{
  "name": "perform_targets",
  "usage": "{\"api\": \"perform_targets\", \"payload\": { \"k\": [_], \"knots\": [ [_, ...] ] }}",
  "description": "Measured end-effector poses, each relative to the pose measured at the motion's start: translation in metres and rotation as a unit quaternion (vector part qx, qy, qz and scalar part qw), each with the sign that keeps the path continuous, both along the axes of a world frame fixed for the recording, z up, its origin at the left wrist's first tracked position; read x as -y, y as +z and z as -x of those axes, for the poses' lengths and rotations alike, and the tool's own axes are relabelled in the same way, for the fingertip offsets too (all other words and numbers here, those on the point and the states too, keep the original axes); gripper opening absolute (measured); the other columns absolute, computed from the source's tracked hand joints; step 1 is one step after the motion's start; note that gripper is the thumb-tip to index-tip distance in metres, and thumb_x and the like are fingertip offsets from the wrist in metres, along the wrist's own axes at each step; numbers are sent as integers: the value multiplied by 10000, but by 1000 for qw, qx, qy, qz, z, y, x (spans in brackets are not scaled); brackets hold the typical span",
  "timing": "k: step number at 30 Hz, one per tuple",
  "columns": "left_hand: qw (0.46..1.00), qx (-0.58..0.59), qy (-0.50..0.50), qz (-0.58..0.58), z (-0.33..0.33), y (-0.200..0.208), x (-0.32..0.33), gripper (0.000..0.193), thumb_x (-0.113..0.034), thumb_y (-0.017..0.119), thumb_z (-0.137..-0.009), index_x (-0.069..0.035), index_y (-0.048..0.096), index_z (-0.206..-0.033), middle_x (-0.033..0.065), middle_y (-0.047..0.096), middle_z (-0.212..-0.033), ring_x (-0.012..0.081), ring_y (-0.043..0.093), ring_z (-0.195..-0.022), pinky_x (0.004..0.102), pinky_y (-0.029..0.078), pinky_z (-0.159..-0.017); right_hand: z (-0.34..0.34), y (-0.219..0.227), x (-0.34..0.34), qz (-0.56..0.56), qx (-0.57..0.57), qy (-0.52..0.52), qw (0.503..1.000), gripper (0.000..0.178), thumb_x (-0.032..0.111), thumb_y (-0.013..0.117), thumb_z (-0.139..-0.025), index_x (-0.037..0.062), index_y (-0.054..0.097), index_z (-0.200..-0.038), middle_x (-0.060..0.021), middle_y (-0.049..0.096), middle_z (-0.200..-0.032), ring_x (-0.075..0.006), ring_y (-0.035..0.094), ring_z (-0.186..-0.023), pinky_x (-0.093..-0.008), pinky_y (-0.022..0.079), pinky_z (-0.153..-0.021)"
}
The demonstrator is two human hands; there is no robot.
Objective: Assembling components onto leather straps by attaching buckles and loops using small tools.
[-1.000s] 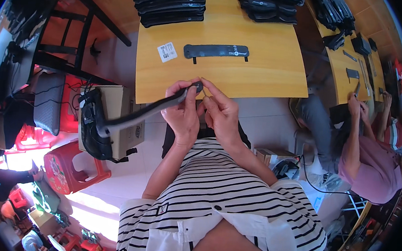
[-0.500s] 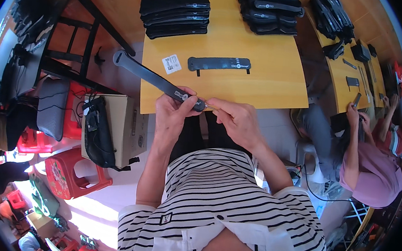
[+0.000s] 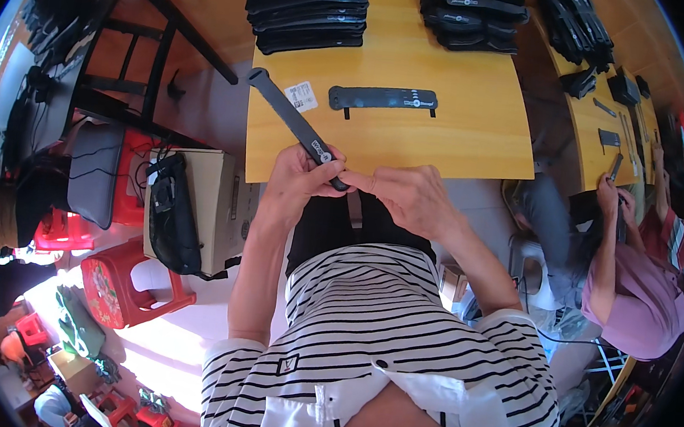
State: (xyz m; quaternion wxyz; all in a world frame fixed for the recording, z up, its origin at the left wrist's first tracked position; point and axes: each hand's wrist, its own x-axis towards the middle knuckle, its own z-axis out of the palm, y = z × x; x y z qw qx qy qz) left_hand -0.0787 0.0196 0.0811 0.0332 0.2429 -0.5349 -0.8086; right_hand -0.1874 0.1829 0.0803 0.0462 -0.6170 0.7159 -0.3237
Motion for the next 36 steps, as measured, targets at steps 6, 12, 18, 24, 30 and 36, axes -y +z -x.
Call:
{"api": "perform_targets", "payload": {
  "k": [6, 12, 18, 24, 30, 36],
  "knots": [
    [1000, -7, -1, -17, -7, 0, 5, 157, -72, 567, -840, 56, 525, -921, 109, 607, -764, 196, 644, -672, 231, 547, -609, -10, 5, 3, -18, 30, -8, 999, 443, -19, 572, -714, 160, 600, -1118, -39, 549, -635, -207, 548, -548, -317, 418, -462],
    [998, 63, 8, 7, -33, 21, -5, 243, -173, 598, -844, 66, 581, -883, 121, 624, -719, 155, 632, -608, 218, 525, -560, -22, 10, 12, 30, 156, -16, 987, 364, -39, 558, -761, 86, 594, -1101, -77, 600, -724, -197, 579, -595, -280, 448, -525],
    [986, 33, 3, 162, -46, 22, -11, 237, -182, 587, -853, 54, 609, -832, 79, 618, -652, 96, 598, -562, 202, 493, -518, -31, 9, 19, 50, 262, 9, 964, 323, -64, 516, -815, 51, 583, -1108, -87, 627, -843, -146, 568, -624, -239, 461, -589],
    [975, -4, 6, 222, -50, 9, -15, 205, -134, 554, -862, 69, 580, -845, 84, 610, -624, 113, 601, -556, 219, 496, -521, -31, 9, 17, -24, 434, 5, 901, 302, -26, 524, -829, 49, 582, -1115, -78, 629, -858, -111, 575, -689, -232, 463, -634],
    [957, -16, 19, 289, -50, 8, -17, 188, -102, 519, -861, 63, 556, -777, 86, 596, -586, 119, 597, -538, 225, 482, -506, -34, 11, 16, -20, 442, 6, 897, 299, 5, 543, -837, 77, 585, -1123, -78, 658, -878, -82, 591, -762, -224, 465, -692],
    [959, -57, 52, 273, -53, 10, -18, 231, -115, 504, -867, 44, 543, -704, 74, 572, -546, 104, 557, -480, 214, 458, -467, -37, 10, 17, -3, 580, 29, 814, 310, -15, 483, -866, 49, 558, -1160, -3, 632, -842, -83, 551, -706, -199, 448, -642]
  ]
}}
